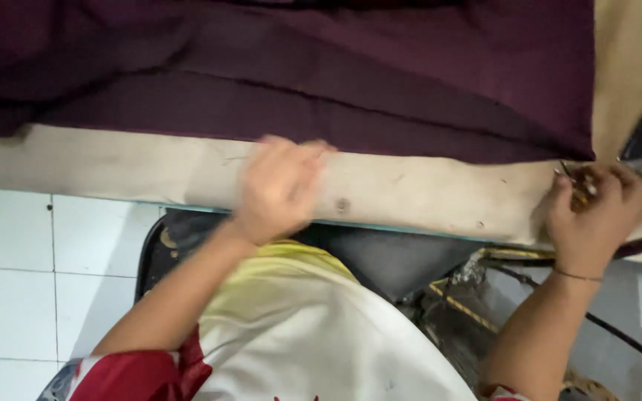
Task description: Trimming loose threads from purple garments with a thread clipper and folding them on a workbench.
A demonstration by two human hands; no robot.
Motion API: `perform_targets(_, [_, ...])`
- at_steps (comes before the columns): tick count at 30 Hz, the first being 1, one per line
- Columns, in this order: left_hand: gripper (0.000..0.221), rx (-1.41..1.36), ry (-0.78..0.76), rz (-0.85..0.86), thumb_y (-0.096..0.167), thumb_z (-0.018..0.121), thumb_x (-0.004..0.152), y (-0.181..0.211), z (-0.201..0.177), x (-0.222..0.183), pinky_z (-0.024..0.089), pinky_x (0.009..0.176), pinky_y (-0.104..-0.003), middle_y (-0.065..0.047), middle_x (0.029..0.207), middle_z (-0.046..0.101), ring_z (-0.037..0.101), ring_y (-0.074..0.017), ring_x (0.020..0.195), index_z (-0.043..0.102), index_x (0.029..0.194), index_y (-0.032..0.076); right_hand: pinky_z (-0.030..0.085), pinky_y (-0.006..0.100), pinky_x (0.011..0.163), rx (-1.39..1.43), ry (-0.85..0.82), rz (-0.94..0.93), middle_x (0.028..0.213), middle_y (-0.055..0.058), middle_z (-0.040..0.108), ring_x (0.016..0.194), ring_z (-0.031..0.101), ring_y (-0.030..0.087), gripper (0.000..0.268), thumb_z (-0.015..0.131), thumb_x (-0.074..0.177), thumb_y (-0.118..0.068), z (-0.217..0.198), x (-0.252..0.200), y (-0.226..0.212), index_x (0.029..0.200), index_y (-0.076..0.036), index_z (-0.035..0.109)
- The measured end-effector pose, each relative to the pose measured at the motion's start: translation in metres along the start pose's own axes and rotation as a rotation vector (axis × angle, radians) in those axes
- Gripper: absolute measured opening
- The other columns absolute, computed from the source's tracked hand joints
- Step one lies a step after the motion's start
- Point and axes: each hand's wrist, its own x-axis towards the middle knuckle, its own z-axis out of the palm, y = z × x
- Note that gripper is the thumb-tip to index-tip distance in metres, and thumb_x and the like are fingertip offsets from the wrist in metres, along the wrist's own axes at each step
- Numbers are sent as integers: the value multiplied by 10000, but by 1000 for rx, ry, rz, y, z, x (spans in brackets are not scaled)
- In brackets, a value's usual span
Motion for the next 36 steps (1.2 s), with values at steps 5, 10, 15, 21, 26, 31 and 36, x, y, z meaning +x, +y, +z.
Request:
perform_targets(5, [577,618,33,-237,419,602,1034,-99,-126,-31,399,995,-547,-199,1348,581,534,-413,1192,519,1453,31,404,606,1112,91,-85,-38,1464,454,503,1335,496,586,667,662,857,44,-11,45,-31,1470,250,496])
perform_targets(10, [839,887,-14,-510,431,789,920,-153,-192,-56,360,1013,-621,-203,1469,460,426,-454,1296,396,1601,138,435,447,939,493,-307,111,1339,340,521,1110,531,396,629,543,943,128,23,51,3,1565,166,464])
perform_targets(15, [670,911,132,-407,129,764,813,-165,-225,-58,433,780,-640,-232,1318,482,458,-461,1127,580,1454,75,530,421,1029,301,-181,216,1186,235,693,1113,673,361,213,632,1103,70,66,12,84,1313,59,666])
perform_targets(21, [615,1134,131,-365,12,823,764,-171,-246,-79,425,671,-520,-159,1247,569,513,-383,1033,724,1366,93,523,526,723,-105,-58,253,1095,160,746,948,709,427,152,714,1056,-83,55,-1,71,1196,-33,685])
perform_targets(26, [244,906,233,-353,-24,652,821,-206,-247,-109,399,754,-516,-193,1067,643,559,-408,960,657,1061,17,519,449,807,-101,105,100,1009,196,684,936,669,366,148,724,933,34,46,-3,62,1081,31,726])
perform_targets(31, [225,695,461,-171,-112,488,804,-179,-243,-106,387,760,-508,-278,999,529,502,-438,886,515,1027,-135,510,454,713,-125,143,180,912,176,695,786,676,363,198,739,863,6,40,-1,58,1056,20,698])
perform_targets(36, [356,769,427,-219,-146,457,799,-186,-249,-122,487,756,-494,-280,1066,587,552,-425,929,601,1124,-161,529,386,698,-44,149,187,932,161,680,768,640,300,178,623,844,73,40,6,55,1003,20,684])
